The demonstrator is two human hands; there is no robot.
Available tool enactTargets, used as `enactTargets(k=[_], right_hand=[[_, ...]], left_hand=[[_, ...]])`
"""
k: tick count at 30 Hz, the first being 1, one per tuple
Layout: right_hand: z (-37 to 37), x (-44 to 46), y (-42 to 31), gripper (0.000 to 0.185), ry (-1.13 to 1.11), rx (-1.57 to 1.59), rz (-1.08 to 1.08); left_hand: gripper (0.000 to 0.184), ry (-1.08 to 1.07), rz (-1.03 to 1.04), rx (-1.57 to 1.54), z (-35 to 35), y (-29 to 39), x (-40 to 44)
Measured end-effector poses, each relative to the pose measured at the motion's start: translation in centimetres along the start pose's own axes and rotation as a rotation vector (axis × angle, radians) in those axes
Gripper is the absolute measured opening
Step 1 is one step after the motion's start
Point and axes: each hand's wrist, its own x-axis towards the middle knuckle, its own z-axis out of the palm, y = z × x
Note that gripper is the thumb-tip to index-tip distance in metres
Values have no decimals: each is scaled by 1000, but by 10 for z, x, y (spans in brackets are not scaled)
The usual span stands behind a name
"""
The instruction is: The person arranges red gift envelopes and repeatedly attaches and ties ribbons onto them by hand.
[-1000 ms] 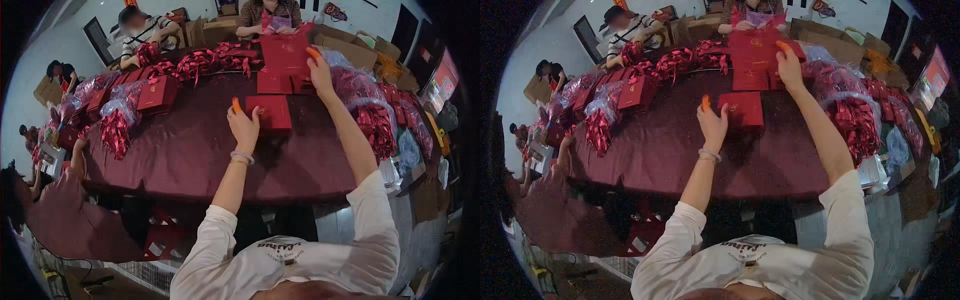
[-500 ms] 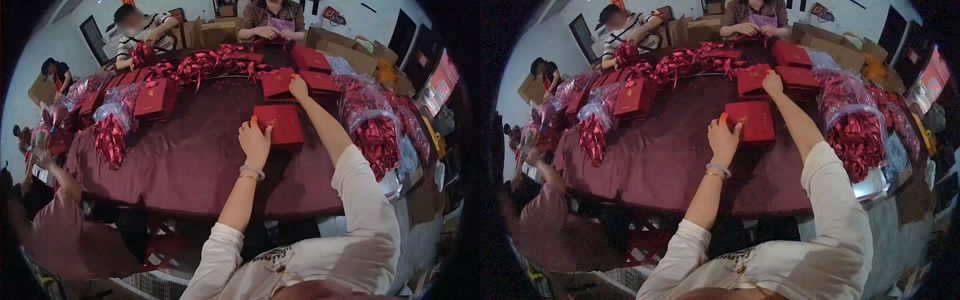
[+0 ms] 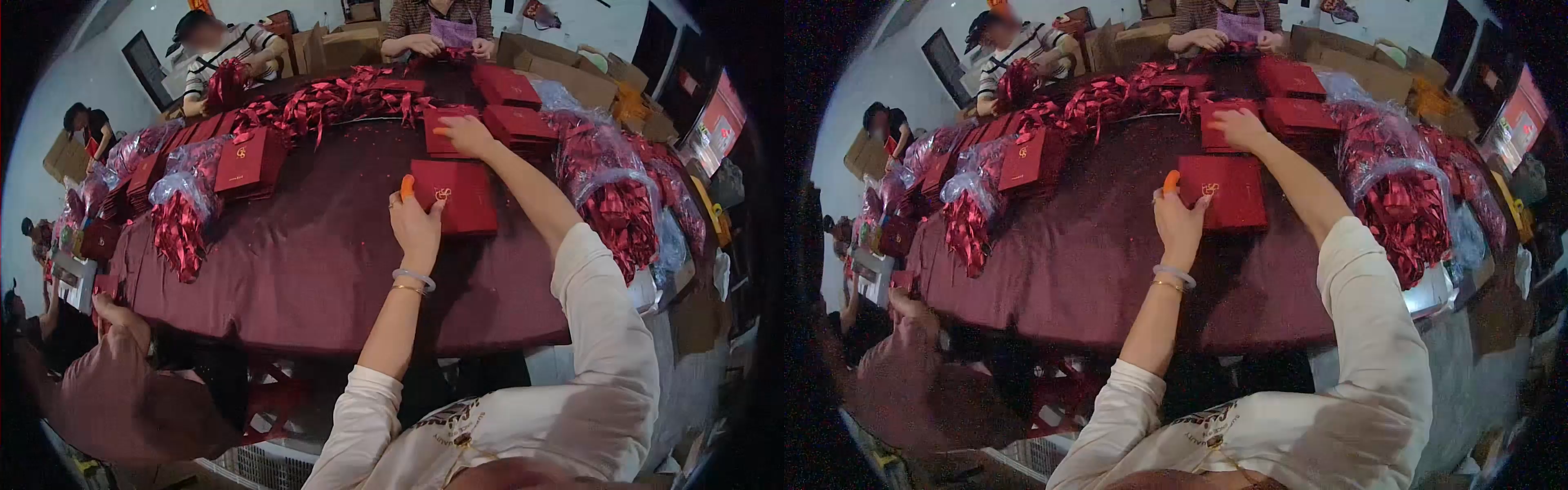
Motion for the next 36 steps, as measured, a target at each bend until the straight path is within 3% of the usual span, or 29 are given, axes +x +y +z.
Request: enactTargets(k=[1,2,6,8,9,12,14,15,16,17,18,20,22,26,28,30,33,35,36], right_hand=[[-2,1,-8,37,-171,71,34],[-22,2,-15,39,-441,184,226],[-14,-15,-5,38,-375,309,305],[-23,-28,-13,34,70,408,300],[-27,-34,-15,34,72,410,317],[-83,-68,-41,25,493,789,516],[-118,-119,-77,23,545,892,552],[-133,-146,-92,22,611,980,552],[-148,-173,-110,20,616,959,510],[-159,-200,-125,18,618,934,472],[-159,-225,-132,17,630,734,396],[-166,-265,-129,17,572,645,475],[-172,-301,-116,17,508,565,516],[-174,-360,-65,14,613,272,746],[-174,-389,-45,12,634,223,894],[-176,-407,-29,15,662,279,1005],[-170,-384,-17,20,479,41,757],[-168,-364,-22,24,412,53,749],[-160,-357,-18,24,249,-94,818]], left_hand=[[61,32,12,-72,0,-2,-1],[61,45,7,-74,-5,1,-1],[56,81,41,-63,-7,-1,0],[54,67,63,-91,-7,-3,2],[52,60,73,-119,-8,-5,2],[44,124,96,-305,-9,-13,6],[42,183,146,-369,-12,-18,10],[41,133,68,-437,-17,-15,10],[41,186,171,-416,-16,-17,12],[41,124,100,-533,-26,-4,7],[40,78,130,-444,-31,4,5],[39,-46,103,-747,-33,22,-5],[41,-253,68,-701,-35,27,-13],[43,-392,137,-757,-54,65,-72],[43,-393,13,-530,-65,64,-97],[45,-311,-39,-592,-56,26,-116],[48,-273,-114,-473,-59,11,-133],[48,-367,-176,-424,-69,28,-140],[54,-420,-207,-437,-67,18,-141]])
